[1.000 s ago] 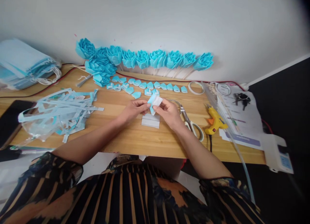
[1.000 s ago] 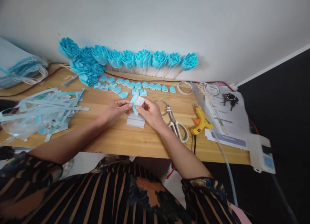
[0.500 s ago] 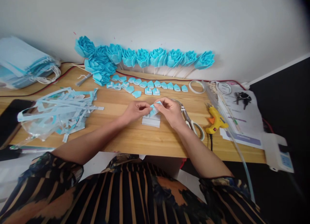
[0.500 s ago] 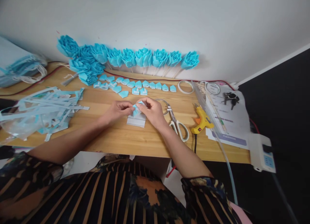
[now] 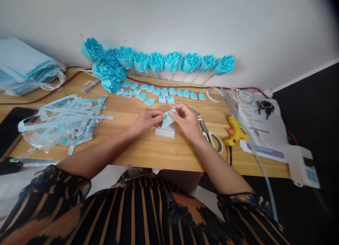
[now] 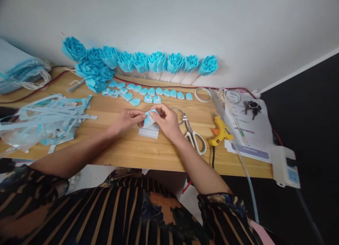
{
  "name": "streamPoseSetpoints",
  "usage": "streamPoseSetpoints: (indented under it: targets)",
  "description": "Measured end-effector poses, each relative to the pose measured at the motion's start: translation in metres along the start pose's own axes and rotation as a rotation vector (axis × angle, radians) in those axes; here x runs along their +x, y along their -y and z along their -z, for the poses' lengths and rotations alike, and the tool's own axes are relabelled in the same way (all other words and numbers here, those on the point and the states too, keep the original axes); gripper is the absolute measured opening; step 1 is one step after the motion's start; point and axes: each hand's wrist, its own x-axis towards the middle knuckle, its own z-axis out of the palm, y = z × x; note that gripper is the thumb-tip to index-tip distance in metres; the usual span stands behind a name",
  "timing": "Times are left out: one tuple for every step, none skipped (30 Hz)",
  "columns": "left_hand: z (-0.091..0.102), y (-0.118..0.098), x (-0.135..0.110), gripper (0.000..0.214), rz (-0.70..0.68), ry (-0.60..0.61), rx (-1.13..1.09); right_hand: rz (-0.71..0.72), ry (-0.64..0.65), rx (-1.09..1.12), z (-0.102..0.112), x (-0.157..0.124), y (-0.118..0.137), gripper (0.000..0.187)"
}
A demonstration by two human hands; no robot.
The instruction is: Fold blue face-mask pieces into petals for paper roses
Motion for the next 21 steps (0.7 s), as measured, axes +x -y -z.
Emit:
streamPoseSetpoints:
  targets:
    - [0.0002,0.0006,0.0003,0.028,0.009,-0.004,-0.011,0.035,-0.004,-0.033,0.0009,-0.0001,0.0007,0.007]
    - [0.0004,0.0012,0.0005,0.028,0.016,-0.008,-0.025,0.077,-0.006,-0.069,0.0018,-0.0001,0.0014,0.003]
    - [0.0007,0.0018,0.0008,0.029,0.021,-0.011,-0.04,0.122,-0.005,-0.103,0.0027,-0.0001,0.002,0.002]
    - [0.0009,0.0025,0.001,0.03,0.024,-0.013,-0.056,0.166,-0.004,-0.132,0.0035,-0.0001,0.0025,0.005]
    - [0.0012,0.0031,0.0013,0.031,0.026,-0.014,-0.07,0.207,-0.003,-0.155,0.004,-0.0001,0.003,0.008]
    - [0.0016,0.0036,0.0015,0.031,0.027,-0.014,-0.08,0.241,-0.001,-0.173,0.0044,-0.0002,0.0033,0.011]
    - [0.0019,0.004,0.0017,0.032,0.027,-0.016,-0.088,0.262,0.002,-0.187,0.0046,-0.0003,0.0036,0.013]
    - [0.0022,0.004,0.0018,0.031,0.027,-0.017,-0.094,0.271,0.007,-0.199,0.0046,-0.0005,0.0038,0.014]
    - [0.0024,0.0036,0.0018,0.031,0.027,-0.018,-0.097,0.273,0.015,-0.211,0.0044,-0.0006,0.004,0.015]
    - [0.0026,0.0029,0.0017,0.031,0.027,-0.022,-0.097,0.27,0.022,-0.221,0.0042,-0.0008,0.0042,0.016]
    - [0.0027,0.002,0.0015,0.031,0.028,-0.025,-0.096,0.264,0.029,-0.231,0.0039,-0.0009,0.0044,0.017]
    - [0.0028,0.0008,0.0013,0.031,0.03,-0.032,-0.093,0.259,0.034,-0.237,0.0036,-0.001,0.0045,0.017]
    - [0.0028,-0.0003,0.001,0.031,0.032,-0.04,-0.089,0.257,0.038,-0.239,0.0033,-0.0011,0.0045,0.017]
    - [0.0028,-0.0013,0.0007,0.031,0.033,-0.048,-0.086,0.257,0.041,-0.24,0.003,-0.0011,0.0044,0.017]
    - [0.0028,-0.0021,0.0004,0.032,0.033,-0.055,-0.084,0.257,0.043,-0.24,0.0027,-0.0011,0.0043,0.018]
    - [0.0028,-0.0026,0.0002,0.032,0.032,-0.059,-0.084,0.257,0.046,-0.239,0.0025,-0.0011,0.0043,0.017]
    - [0.0029,-0.0029,0.0001,0.032,0.032,-0.061,-0.085,0.257,0.049,-0.236,0.0023,-0.0011,0.0042,0.017]
    - [0.0031,-0.0029,0.0001,0.032,0.032,-0.062,-0.087,0.256,0.052,-0.233,0.002,-0.0012,0.0042,0.017]
    - [0.0033,-0.0029,0.0001,0.031,0.032,-0.06,-0.089,0.254,0.057,-0.232,0.0018,-0.0013,0.0042,0.016]
    - [0.0035,-0.0028,0.0003,0.031,0.033,-0.059,-0.09,0.249,0.062,-0.231,0.0017,-0.0015,0.0042,0.016]
    - [0.0037,-0.0029,0.0004,0.032,0.035,-0.056,-0.089,0.239,0.065,-0.227,0.0016,-0.0017,0.0043,0.015]
